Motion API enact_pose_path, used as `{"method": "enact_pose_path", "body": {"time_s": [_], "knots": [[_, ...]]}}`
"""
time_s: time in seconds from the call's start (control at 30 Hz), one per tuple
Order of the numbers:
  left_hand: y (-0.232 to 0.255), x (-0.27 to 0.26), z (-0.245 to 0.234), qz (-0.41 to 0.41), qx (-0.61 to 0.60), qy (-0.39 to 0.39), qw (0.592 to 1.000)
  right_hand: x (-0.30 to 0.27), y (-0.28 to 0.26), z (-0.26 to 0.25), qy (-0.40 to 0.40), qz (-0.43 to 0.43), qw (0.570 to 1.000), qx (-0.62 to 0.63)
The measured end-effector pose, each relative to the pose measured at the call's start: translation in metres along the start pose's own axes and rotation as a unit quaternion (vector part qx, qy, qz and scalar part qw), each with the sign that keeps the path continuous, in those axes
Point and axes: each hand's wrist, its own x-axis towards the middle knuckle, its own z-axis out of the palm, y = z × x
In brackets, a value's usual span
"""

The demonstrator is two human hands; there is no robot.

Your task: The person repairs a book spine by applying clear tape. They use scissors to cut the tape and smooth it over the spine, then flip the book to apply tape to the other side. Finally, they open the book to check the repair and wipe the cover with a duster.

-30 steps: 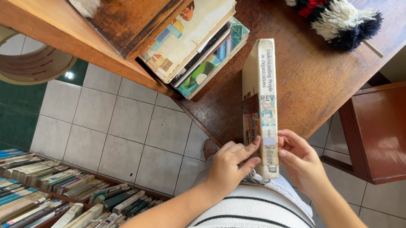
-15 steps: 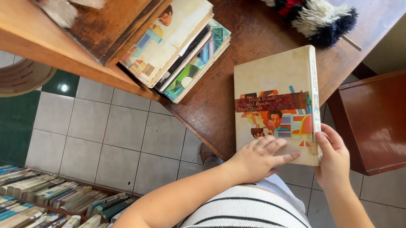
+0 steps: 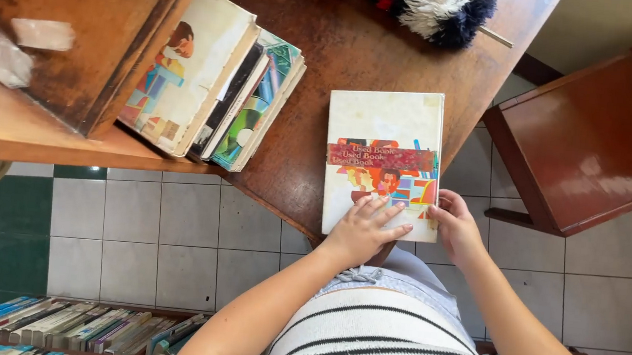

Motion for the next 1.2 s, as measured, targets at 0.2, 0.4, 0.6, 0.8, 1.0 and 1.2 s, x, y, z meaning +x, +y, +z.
{"method": "enact_pose_path", "body": {"time_s": [0.2,0.4,0.6,0.8,1.0,1.2], "knots": [[-0.002,0.006,-0.007,-0.006,0.014,-0.039,0.999,0.028,0.022,-0.007,-0.009,-0.019,1.000,0.018],[-0.005,0.004,-0.009,-0.004,0.012,-0.057,0.998,0.039,0.033,-0.014,-0.012,-0.014,1.000,0.013],[-0.004,0.002,-0.010,0.006,0.034,-0.033,0.999,0.036,0.034,-0.023,-0.021,0.015,0.999,0.033],[-0.004,0.004,-0.013,-0.001,0.032,-0.041,0.999,0.006,0.037,-0.038,-0.060,0.125,0.989,0.058],[-0.003,0.006,-0.016,-0.017,0.013,-0.029,0.999,0.002,0.030,-0.031,-0.020,0.098,0.995,0.002],[0.014,0.027,-0.091,-0.090,-0.100,0.061,0.989,-0.066,-0.030,0.015,-0.063,0.012,0.998,-0.004]]}}
